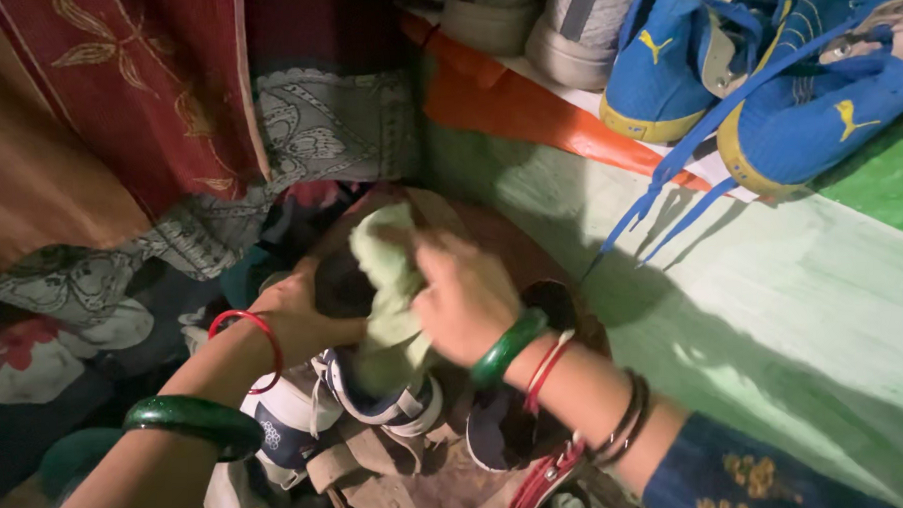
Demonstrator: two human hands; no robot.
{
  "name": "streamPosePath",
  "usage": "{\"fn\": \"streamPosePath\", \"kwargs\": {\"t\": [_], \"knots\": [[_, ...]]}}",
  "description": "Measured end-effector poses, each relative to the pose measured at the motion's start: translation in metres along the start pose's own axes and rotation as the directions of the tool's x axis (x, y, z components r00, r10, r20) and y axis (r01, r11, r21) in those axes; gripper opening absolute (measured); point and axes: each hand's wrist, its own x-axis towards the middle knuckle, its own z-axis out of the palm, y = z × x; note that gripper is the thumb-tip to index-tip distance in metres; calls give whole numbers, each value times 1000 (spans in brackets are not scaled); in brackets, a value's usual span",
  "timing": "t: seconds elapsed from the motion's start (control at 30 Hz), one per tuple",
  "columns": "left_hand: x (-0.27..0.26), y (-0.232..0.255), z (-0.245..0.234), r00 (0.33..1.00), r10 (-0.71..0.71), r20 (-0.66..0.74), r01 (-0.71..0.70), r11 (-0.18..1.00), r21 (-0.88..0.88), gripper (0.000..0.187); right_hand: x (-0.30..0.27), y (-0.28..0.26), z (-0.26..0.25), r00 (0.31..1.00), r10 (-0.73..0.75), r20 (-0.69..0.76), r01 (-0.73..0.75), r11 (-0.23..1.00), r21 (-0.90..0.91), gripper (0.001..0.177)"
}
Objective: The person wipes several pairs of shoes with a light green cloth, handling them one at a time. They pick up each shoe, wipe the upper and sole, and place it back on the floor or a nearby shelf.
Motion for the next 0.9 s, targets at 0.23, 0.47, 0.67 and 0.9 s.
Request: {"fn": "streamPosePath", "kwargs": {"t": [0.23,0.47,0.67,0.9], "knots": [[0,-6,6,999,8,-40,-8,1000,-11,127,-39,65,45,919,92,383,37,948,-316,39],[-8,2,2,998,20,-53,-26,993,-112,122,22,25,-18,924,236,299,-141,941,-307,40],[1,-2,2,999,-19,39,19,1000,-1,109,-14,-13,49,947,-318,-51,281,894,-348,40],[-26,11,-3,985,82,-153,-91,995,-48,112,-50,108,27,811,241,533,48,880,-472,18]]}}
